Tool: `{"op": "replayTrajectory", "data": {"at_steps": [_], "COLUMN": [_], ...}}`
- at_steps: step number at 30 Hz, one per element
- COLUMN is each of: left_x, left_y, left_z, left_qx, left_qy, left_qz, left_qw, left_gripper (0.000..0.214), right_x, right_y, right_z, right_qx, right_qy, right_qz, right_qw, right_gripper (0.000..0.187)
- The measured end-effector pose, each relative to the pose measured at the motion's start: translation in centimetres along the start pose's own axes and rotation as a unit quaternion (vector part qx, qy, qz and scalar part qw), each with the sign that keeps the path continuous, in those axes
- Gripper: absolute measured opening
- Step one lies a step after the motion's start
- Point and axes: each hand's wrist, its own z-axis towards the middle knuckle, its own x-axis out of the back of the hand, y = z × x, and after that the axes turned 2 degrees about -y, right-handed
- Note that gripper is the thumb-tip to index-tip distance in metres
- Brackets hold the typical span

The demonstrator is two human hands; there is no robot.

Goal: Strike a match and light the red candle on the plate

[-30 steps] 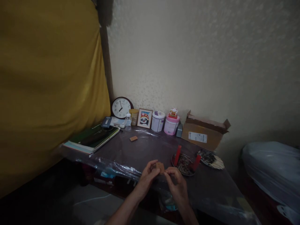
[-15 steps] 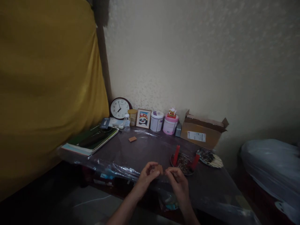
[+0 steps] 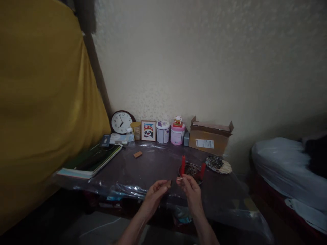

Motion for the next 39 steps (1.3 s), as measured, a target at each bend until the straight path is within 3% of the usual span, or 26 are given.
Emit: {"op": "replayTrajectory", "data": {"at_steps": [9,12,20,29,39], "left_x": [-0.7,-1.6,-4.5,-4.5,-4.5], "left_y": [0.1,0.6,1.6,1.7,2.1], "left_z": [-2.2,-2.7,-4.0,-5.1,-6.3], "left_qx": [-0.025,-0.033,-0.033,-0.043,-0.051], "left_qy": [0.04,0.049,0.058,0.062,0.037], "left_qz": [-0.031,-0.04,-0.057,-0.061,-0.043], "left_qw": [0.998,0.997,0.996,0.995,0.997], "left_gripper": [0.027,0.024,0.025,0.026,0.03], "right_x": [-0.2,-0.9,-2.1,-1.5,-1.9], "right_y": [-0.5,-1.7,-3.1,-2.7,-3.3], "right_z": [-0.3,-1.1,-4.5,-6.1,-7.1], "right_qx": [0.013,0.063,0.196,0.296,0.323], "right_qy": [-0.011,-0.003,-0.009,-0.075,-0.071], "right_qz": [-0.03,-0.091,-0.251,-0.373,-0.389], "right_qw": [0.999,0.994,0.948,0.876,0.86], "right_gripper": [0.021,0.022,0.016,0.016,0.016]}}
